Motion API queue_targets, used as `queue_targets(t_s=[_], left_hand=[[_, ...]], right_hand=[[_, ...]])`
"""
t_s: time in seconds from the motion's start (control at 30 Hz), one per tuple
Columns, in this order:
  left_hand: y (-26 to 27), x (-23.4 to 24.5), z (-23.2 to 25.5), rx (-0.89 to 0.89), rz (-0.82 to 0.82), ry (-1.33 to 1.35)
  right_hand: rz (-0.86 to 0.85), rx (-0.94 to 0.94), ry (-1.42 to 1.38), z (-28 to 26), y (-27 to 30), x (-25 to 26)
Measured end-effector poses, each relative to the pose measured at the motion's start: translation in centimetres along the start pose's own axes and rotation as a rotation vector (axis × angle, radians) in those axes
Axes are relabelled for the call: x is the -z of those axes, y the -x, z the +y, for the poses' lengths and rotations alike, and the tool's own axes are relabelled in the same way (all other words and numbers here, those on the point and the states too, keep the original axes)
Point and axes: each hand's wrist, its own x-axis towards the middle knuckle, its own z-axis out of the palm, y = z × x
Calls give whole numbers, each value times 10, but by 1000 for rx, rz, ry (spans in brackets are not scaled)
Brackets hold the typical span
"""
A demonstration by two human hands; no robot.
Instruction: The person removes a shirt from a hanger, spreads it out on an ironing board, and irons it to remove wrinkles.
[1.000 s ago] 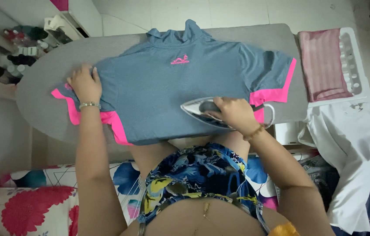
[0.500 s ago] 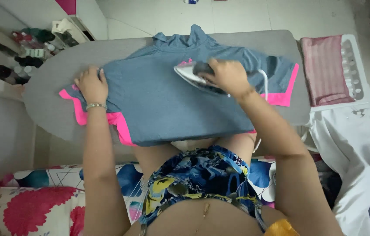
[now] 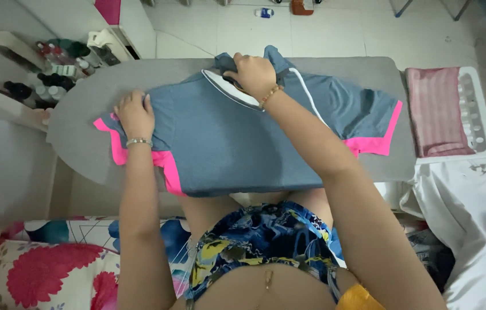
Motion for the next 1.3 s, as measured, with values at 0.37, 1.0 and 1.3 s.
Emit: queue_targets(t_s=[0.37,1.0,1.3], left_hand=[[3,20,4,21,99,124],[3,25,-14,9,-92,65],[1,10,-27,7,-167,65]], right_hand=[[-3,-92,-17,4,9,10],[-315,163,-67,-37,-10,23],[-331,266,-87,-54,-11,25]])
